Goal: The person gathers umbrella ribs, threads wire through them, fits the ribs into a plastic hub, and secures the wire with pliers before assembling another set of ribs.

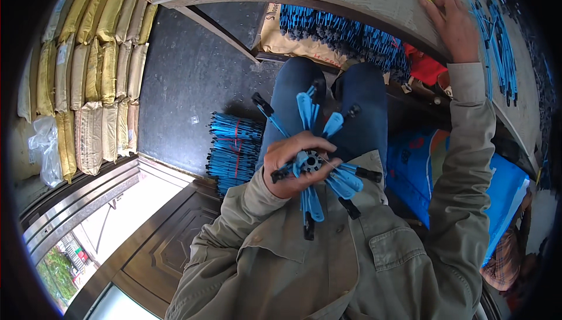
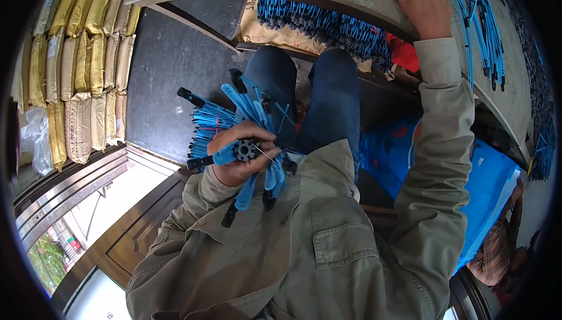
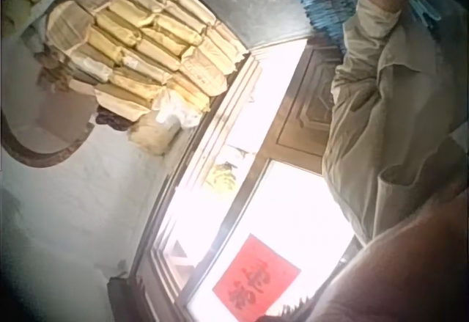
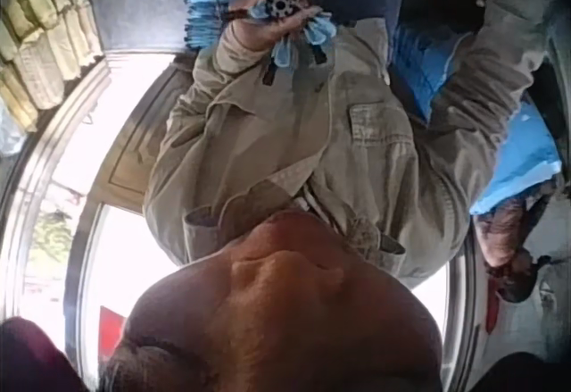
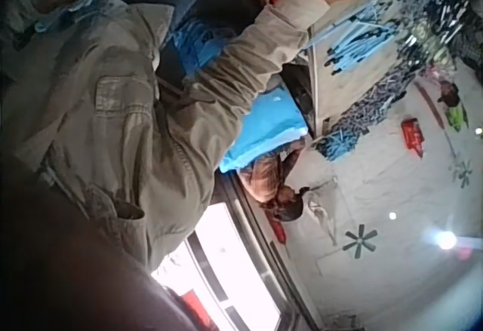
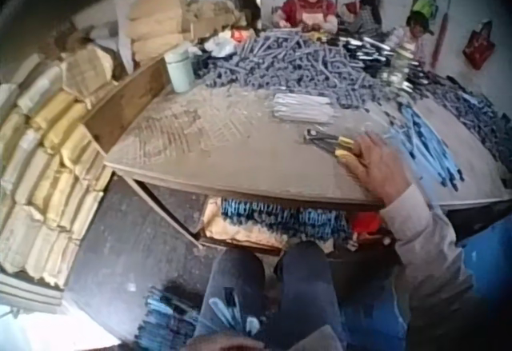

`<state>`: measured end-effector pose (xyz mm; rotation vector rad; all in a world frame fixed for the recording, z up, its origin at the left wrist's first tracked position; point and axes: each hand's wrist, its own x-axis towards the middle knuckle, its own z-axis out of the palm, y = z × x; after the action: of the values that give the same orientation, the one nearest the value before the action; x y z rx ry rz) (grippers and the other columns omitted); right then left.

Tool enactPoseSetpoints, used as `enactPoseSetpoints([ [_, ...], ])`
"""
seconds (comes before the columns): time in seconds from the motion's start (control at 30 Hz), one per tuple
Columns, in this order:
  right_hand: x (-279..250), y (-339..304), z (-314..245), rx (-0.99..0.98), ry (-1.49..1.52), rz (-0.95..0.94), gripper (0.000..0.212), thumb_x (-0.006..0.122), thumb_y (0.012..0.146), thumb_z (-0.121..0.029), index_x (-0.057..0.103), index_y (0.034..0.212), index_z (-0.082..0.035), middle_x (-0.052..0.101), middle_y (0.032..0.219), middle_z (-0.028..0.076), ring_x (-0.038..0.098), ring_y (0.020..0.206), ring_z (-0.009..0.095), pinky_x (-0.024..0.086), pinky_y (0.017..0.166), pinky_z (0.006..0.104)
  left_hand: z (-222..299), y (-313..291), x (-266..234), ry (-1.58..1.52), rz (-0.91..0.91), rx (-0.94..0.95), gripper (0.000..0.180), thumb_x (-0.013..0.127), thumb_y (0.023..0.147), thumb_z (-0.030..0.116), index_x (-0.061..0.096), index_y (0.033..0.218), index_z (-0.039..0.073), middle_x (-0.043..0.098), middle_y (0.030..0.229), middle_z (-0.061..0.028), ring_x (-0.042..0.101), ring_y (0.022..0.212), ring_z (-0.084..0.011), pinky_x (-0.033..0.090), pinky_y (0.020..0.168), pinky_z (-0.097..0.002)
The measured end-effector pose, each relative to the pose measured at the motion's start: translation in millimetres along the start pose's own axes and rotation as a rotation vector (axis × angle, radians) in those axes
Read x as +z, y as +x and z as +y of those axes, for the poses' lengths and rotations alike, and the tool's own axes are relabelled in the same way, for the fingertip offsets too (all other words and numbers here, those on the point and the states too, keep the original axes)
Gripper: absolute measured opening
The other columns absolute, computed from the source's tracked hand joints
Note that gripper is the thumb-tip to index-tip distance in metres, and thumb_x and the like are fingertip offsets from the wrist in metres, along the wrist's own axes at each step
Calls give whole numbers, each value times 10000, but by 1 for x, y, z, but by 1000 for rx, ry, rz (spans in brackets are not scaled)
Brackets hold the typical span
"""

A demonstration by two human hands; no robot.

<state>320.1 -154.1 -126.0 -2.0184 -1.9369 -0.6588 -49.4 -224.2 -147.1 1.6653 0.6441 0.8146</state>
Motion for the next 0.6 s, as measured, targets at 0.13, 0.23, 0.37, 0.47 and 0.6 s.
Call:
enactPoseSetpoints([
  [0.13, -8, -19, 9, 209, 60, -35, 241, 550, 866, -301, 532, 912, -65, 599, 890, 101, 585, 712, 260, 445, 594, 328, 0, 4, -6, -69, -54, -61, 266, 739, 646, -15, 630, 889, -28, 600, 700, -75, 577, 622, -121, 459, 567, -240],
  [0.23, -46, -37, -28, 270, 854, 67, 234, 507, 888, -266, 557, 935, -43, 599, 892, 104, 595, 717, 212, 453, 654, 293, -4, 2, -15, -98, -63, -114, 286, 745, 655, 17, 634, 918, -9, 605, 712, -62, 583, 641, -118, 464, 583, -241],
  [0.37, -100, -84, -86, -85, 810, -217, 166, 581, 811, -155, 581, 929, -38, 576, 995, 115, 578, 823, 225, 459, 763, 321, -7, 11, -23, -134, -172, -155, 305, 761, 670, 92, 639, 945, 36, 617, 740, -47, 604, 676, -118, 478, 607, -242],
  [0.47, -104, -101, -112, -178, 540, -333, 138, 619, 751, -124, 577, 864, -58, 553, 1042, 131, 547, 940, 258, 461, 781, 377, -6, 16, -22, -119, -264, -151, 305, 766, 662, 95, 639, 933, 33, 623, 748, -55, 611, 679, -126, 481, 605, -246],
  [0.6, -100, -92, -125, -435, 332, -177, 118, 623, 728, -121, 560, 817, -76, 544, 1054, 133, 547, 941, 276, 472, 753, 427, -12, 17, -17, -97, -229, -48, 306, 779, 650, 119, 638, 905, 29, 632, 759, -68, 626, 682, -143, 486, 599, -251],
])
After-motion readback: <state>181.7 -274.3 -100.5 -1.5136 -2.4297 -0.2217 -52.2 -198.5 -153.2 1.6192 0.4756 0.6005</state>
